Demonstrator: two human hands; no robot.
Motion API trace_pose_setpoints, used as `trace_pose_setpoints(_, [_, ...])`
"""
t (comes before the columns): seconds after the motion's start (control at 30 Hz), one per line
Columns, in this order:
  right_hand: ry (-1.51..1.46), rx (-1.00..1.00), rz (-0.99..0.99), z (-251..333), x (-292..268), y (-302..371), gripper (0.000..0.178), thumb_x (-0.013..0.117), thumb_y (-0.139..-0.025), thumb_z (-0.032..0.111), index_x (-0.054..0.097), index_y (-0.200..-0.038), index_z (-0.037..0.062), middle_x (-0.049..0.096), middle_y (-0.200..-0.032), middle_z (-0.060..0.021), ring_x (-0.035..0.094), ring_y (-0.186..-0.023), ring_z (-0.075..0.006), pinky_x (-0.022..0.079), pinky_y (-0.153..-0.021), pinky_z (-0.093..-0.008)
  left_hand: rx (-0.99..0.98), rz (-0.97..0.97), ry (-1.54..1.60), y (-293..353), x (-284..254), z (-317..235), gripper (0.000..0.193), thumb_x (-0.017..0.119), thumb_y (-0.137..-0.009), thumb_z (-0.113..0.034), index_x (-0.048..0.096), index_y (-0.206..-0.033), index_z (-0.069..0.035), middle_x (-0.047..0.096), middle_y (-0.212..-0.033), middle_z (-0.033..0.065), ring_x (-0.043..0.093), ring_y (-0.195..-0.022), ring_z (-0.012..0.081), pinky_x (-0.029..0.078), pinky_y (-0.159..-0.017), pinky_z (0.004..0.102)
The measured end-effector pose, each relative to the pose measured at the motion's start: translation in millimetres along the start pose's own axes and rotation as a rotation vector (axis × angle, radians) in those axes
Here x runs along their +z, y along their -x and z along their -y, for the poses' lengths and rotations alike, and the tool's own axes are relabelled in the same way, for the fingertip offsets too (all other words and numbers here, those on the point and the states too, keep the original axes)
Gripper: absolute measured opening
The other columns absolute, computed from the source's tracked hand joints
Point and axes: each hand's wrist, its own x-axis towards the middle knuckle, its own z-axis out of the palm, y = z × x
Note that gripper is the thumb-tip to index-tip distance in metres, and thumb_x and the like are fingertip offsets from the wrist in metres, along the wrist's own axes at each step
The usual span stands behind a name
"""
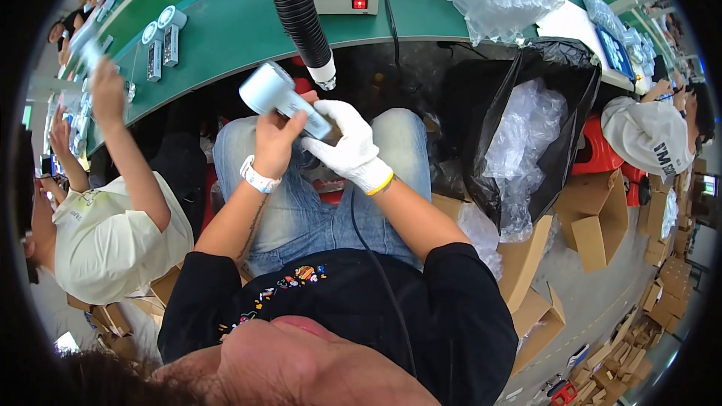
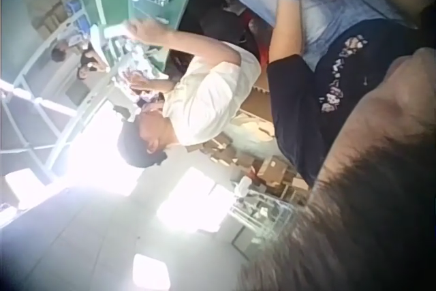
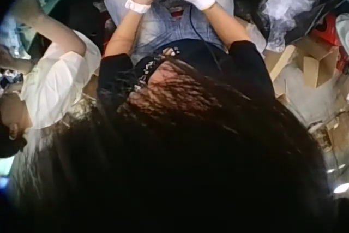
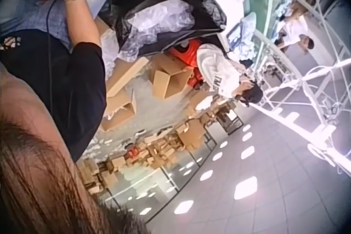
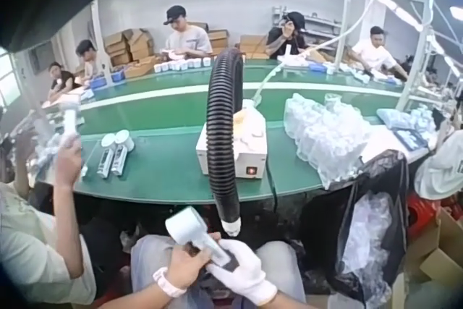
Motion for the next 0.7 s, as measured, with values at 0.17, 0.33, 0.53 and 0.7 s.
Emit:
trace_pose_setpoints(0.17, [-0.150, 0.145, 0.064, 9, -20, -7, 0.063, 0.088, -0.082, 0.021, 0.060, -0.136, 0.0044, 0.068, -0.121, -0.0129, 0.070, -0.108, -0.0267, 0.058, -0.093, -0.0421, 0.431, 0.136, -0.561, -4, -12, -24, 0.065, 0.077, -0.095, -0.012, 0.044, -0.150, -0.002, 0.063, -0.135, 0.0121, 0.066, -0.120, 0.0253, 0.052, -0.105, 0.0371])
trace_pose_setpoints(0.33, [-0.996, 0.684, -0.237, 4, -7, -30, 0.057, 0.066, -0.101, 0.041, 0.054, -0.144, 0.0064, 0.068, -0.121, -0.0129, 0.071, -0.102, -0.0270, 0.059, -0.087, -0.0420, -0.087, -0.048, -0.190, -17, -9, -14, 0.066, 0.080, -0.093, -0.016, 0.049, -0.150, -0.003, 0.060, -0.140, 0.0109, 0.063, -0.123, 0.0233, 0.052, -0.104, 0.0363])
trace_pose_setpoints(0.53, [-1.024, 1.143, 0.041, 19, -35, -32, 0.061, 0.053, -0.106, 0.046, 0.047, -0.153, 0.0076, 0.069, -0.117, -0.0123, 0.070, -0.094, -0.0231, 0.059, -0.080, -0.0394, 0.034, -0.149, -0.097, -15, -15, -7, 0.067, 0.080, -0.093, -0.016, 0.049, -0.151, -0.004, 0.062, -0.139, 0.0108, 0.064, -0.119, 0.0213, 0.055, -0.099, 0.0350])
trace_pose_setpoints(0.7, [-0.638, 0.745, 0.370, -1, -52, -12, 0.068, 0.065, -0.099, 0.033, 0.044, -0.157, 0.0061, 0.069, -0.124, -0.0167, 0.072, -0.097, -0.0301, 0.060, -0.081, -0.0430, -0.254, -0.025, 0.143, -10, -24, -47, 0.057, 0.080, -0.092, -0.014, 0.055, -0.142, -0.005, 0.064, -0.134, 0.0088, 0.066, -0.114, 0.0203, 0.056, -0.094, 0.0333])
